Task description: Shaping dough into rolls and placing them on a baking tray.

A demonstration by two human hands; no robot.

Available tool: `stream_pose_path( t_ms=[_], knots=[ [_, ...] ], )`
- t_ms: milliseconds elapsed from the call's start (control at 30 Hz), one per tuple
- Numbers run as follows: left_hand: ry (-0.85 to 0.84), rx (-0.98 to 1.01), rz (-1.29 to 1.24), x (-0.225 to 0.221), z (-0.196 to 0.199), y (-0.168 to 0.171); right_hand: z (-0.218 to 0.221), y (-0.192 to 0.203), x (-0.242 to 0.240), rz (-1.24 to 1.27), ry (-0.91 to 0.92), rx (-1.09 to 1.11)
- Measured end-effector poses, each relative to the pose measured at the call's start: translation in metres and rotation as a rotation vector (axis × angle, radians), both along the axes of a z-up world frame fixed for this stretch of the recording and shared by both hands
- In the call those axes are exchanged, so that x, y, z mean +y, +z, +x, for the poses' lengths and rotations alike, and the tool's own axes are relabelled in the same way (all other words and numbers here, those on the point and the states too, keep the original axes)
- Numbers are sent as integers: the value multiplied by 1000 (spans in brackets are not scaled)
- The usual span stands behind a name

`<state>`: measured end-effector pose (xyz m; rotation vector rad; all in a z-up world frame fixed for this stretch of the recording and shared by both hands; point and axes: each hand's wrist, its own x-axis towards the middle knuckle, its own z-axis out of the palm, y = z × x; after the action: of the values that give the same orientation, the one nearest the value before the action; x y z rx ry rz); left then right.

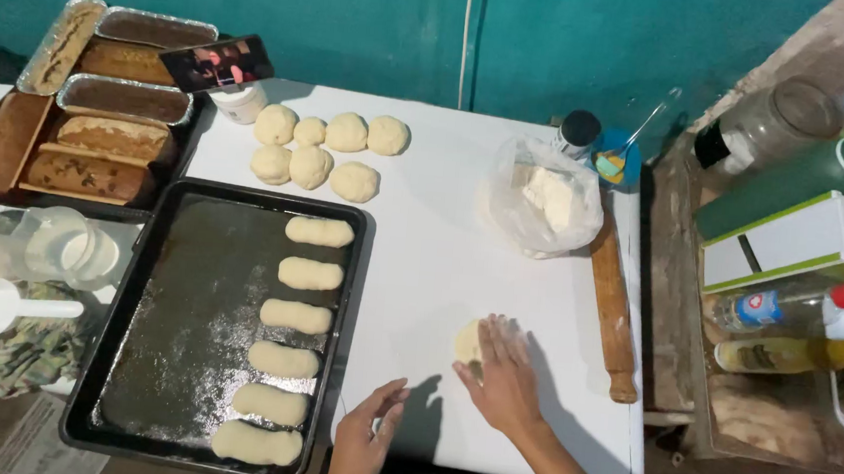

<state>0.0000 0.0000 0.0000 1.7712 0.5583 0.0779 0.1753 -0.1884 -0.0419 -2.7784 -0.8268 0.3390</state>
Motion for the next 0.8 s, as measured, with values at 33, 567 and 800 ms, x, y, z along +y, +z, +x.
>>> stream_pose_path(
  t_ms=[33,567,800],
  knots=[
    [5,0,0,-2,-3,-2,0,-2,4,0,5,0],
    [76,30,-173,-9,-15,-24,-32,6,12,0,120,-41],
    [-49,42,-70,-4,-11,-121,11,-8,-28,280,-132,-172]
  ],
)
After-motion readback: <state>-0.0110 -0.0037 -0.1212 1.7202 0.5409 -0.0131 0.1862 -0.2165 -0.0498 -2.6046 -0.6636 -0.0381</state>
